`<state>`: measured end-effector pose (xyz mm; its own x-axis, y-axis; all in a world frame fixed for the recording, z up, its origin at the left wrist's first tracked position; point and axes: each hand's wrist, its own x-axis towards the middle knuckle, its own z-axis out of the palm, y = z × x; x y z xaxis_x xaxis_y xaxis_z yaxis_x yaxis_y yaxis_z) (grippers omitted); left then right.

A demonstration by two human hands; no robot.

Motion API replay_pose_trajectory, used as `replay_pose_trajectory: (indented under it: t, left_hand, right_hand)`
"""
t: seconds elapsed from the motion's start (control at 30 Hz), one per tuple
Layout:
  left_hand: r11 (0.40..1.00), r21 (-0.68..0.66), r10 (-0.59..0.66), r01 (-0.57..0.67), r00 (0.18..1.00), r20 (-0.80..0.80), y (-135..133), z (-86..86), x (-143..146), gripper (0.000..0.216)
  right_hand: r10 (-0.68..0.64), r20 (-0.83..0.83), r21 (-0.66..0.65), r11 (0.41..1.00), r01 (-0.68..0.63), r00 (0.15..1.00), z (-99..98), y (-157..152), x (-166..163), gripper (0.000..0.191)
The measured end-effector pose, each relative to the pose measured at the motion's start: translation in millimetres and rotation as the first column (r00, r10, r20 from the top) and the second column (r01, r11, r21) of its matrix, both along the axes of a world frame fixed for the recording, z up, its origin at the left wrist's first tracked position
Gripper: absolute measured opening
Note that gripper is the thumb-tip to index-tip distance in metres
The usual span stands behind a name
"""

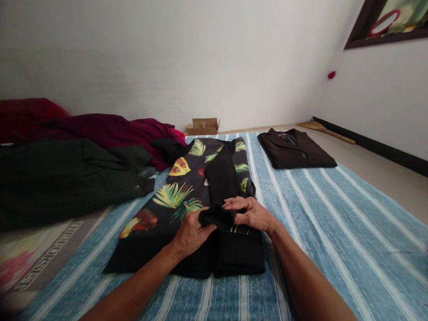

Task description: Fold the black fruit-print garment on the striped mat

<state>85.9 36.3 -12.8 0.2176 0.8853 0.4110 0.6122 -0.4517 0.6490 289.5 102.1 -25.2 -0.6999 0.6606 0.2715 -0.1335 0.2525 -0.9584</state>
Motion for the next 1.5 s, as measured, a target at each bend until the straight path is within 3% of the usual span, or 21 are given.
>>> replay_pose_trajectory:
  t: [0.3, 0.8, 1.3, 1.5]
  left_hand:
    - [0.99, 0.018, -0.138, 0.139, 0.99, -0.037, -2.2, -1.2, -2.1, 0.019]
    - [0.974, 0.0, -0.225, 0.227, 0.965, -0.134, -4.4, 7.5, -0.4, 0.018]
    - [0.974, 0.001, -0.225, 0.226, 0.971, -0.085, -2.3, 1.0, -0.9, 0.021]
    - [0.979, 0.015, -0.2, 0.202, 0.977, -0.076, -3.1, -0.3, -1.2, 0.021]
  right_hand:
    - [0.052, 0.042, 0.045, 0.998, -0.054, 0.998, -2.0, 4.4, 5.3, 0.035]
    - [0.098, 0.148, 0.059, 0.992, -0.107, 0.984, 2.0, 4.8, 9.8, 0.034]
    - [0.119, 0.164, 0.069, 0.989, -0.131, 0.979, 3.2, 5.0, 9.7, 0.03]
    - [0.144, 0.069, -0.026, 0.989, -0.143, 0.987, 15.1, -1.0, 13.1, 0.038]
